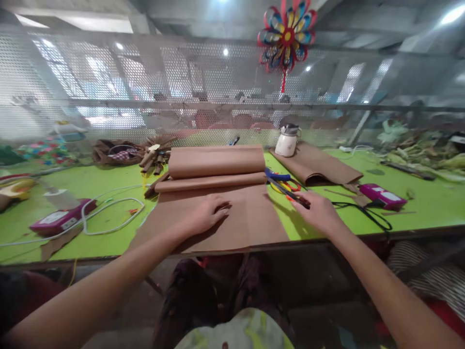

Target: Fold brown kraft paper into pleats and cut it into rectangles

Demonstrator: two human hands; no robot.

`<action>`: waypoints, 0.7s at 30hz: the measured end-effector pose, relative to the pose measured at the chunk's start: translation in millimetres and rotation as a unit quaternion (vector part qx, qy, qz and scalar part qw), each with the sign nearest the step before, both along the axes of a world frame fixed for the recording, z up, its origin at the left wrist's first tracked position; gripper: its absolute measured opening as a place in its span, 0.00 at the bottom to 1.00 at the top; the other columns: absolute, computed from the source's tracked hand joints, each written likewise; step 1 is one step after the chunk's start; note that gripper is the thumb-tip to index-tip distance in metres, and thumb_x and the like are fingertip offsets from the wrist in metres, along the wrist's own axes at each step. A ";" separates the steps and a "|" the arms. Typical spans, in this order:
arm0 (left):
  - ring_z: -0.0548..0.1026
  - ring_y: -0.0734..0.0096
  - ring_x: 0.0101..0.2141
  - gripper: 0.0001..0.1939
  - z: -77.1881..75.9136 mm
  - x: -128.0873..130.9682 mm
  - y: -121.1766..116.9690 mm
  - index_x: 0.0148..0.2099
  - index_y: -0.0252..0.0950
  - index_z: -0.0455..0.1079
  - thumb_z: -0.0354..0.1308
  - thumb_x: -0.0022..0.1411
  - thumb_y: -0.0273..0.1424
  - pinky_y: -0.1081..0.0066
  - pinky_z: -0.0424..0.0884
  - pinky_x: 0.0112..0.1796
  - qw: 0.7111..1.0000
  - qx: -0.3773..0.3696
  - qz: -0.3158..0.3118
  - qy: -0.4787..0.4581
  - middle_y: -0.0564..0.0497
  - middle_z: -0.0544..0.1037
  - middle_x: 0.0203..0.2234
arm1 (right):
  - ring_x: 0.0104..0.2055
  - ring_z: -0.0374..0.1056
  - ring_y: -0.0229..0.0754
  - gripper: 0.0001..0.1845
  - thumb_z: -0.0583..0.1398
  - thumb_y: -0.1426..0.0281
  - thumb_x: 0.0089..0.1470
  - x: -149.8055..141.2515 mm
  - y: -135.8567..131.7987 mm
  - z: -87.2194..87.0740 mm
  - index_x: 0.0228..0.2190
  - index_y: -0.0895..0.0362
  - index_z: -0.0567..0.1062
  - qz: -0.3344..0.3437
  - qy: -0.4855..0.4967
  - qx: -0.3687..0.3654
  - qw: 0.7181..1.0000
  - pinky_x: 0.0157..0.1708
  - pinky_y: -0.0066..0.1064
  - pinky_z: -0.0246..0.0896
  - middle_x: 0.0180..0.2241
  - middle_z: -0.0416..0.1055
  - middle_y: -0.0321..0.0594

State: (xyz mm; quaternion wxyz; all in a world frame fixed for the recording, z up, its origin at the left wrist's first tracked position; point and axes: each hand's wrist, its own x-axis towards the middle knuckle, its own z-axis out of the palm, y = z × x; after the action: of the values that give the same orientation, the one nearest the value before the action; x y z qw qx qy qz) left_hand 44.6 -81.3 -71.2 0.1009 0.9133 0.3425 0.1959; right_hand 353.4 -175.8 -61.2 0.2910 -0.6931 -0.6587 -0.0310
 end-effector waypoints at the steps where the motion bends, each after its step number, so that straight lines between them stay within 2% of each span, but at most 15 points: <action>1: 0.71 0.62 0.44 0.14 -0.2 -1.2 1.7 0.47 0.31 0.72 0.53 0.62 0.30 0.65 0.66 0.47 0.999 -0.031 0.026 -0.030 0.43 0.76 0.42 | 0.34 0.71 0.50 0.21 0.56 0.64 0.53 14.0 12.6 -10.8 0.45 0.62 0.75 -0.054 -0.025 -0.022 0.998 0.33 0.36 0.64 0.34 0.76 0.48; 2: 0.72 0.62 0.44 0.13 -0.5 -2.3 2.7 0.46 0.31 0.72 0.54 0.61 0.29 0.66 0.67 0.46 0.996 -0.057 0.047 -0.055 0.44 0.76 0.42 | 0.32 0.70 0.50 0.22 0.56 0.64 0.53 24.8 23.1 -21.4 0.47 0.63 0.74 -0.081 -0.056 -0.038 0.994 0.31 0.37 0.64 0.33 0.76 0.49; 4: 0.73 0.63 0.44 0.13 -1.1 -3.6 3.0 0.46 0.31 0.72 0.54 0.59 0.27 0.66 0.68 0.46 0.990 -0.085 0.073 -0.090 0.44 0.77 0.42 | 0.36 0.69 0.53 0.22 0.55 0.66 0.54 35.9 36.4 -38.6 0.47 0.66 0.73 -0.091 -0.135 -0.021 0.986 0.35 0.40 0.63 0.34 0.75 0.54; 7: 0.74 0.63 0.43 0.12 -0.7 -4.0 0.7 0.44 0.33 0.73 0.53 0.58 0.25 0.65 0.68 0.46 0.984 -0.102 0.087 -0.114 0.44 0.78 0.42 | 0.43 0.65 0.58 0.18 0.56 0.68 0.54 27.1 39.5 -46.1 0.44 0.64 0.75 -0.078 -0.207 0.051 0.974 0.42 0.47 0.61 0.39 0.72 0.57; 9: 0.74 0.62 0.42 0.12 0.6 -3.9 -1.1 0.43 0.33 0.73 0.53 0.58 0.24 0.64 0.69 0.46 0.981 -0.109 0.094 -0.129 0.44 0.78 0.40 | 0.46 0.63 0.57 0.17 0.56 0.68 0.53 7.3 35.2 -37.0 0.44 0.62 0.75 -0.028 -0.195 0.094 0.976 0.45 0.49 0.59 0.43 0.70 0.56; 11: 0.75 0.62 0.40 0.10 2.0 -4.1 -1.2 0.40 0.33 0.72 0.53 0.56 0.24 0.63 0.69 0.45 0.977 -0.116 0.108 -0.146 0.45 0.78 0.38 | 0.48 0.62 0.54 0.17 0.56 0.68 0.55 -20.0 30.1 -20.8 0.45 0.61 0.74 0.075 -0.153 0.096 0.981 0.49 0.48 0.58 0.44 0.69 0.53; 13: 0.75 0.62 0.37 0.07 2.3 -4.8 1.2 0.35 0.34 0.72 0.54 0.54 0.23 0.62 0.69 0.44 0.964 -0.136 0.127 -0.188 0.46 0.78 0.33 | 0.50 0.62 0.50 0.17 0.55 0.68 0.57 -49.3 26.6 -3.9 0.47 0.59 0.72 0.212 -0.113 0.034 0.970 0.52 0.45 0.58 0.46 0.69 0.50; 15: 0.75 0.64 0.33 0.05 0.7 -5.7 5.9 0.31 0.34 0.70 0.55 0.52 0.21 0.63 0.70 0.41 0.945 -0.163 0.145 -0.244 0.48 0.77 0.28 | 0.53 0.60 0.47 0.21 0.56 0.69 0.56 -74.3 26.4 8.3 0.52 0.57 0.68 0.348 -0.107 -0.054 0.930 0.53 0.42 0.58 0.51 0.67 0.47; 17: 0.74 0.67 0.30 0.06 -2.6 -6.5 11.2 0.31 0.34 0.68 0.54 0.51 0.20 0.66 0.71 0.36 0.925 -0.182 0.163 -0.290 0.50 0.75 0.25 | 0.55 0.59 0.46 0.23 0.54 0.72 0.56 -90.2 30.2 14.6 0.54 0.56 0.66 0.392 -0.114 -0.083 0.909 0.54 0.41 0.56 0.53 0.65 0.46; 21: 0.75 0.73 0.26 0.08 -9.0 -7.0 17.7 0.31 0.33 0.65 0.50 0.52 0.18 0.71 0.73 0.31 0.904 -0.198 0.191 -0.326 0.50 0.75 0.24 | 0.54 0.60 0.47 0.27 0.52 0.80 0.52 -96.0 42.4 21.3 0.53 0.56 0.67 0.393 -0.164 -0.111 0.898 0.53 0.42 0.57 0.52 0.65 0.48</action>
State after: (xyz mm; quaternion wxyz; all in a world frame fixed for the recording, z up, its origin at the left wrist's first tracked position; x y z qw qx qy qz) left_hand 37.5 -63.6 -80.2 0.3466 0.6765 0.4901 0.4266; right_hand 257.4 -133.4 -39.9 0.0881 -0.3911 -0.9150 0.0458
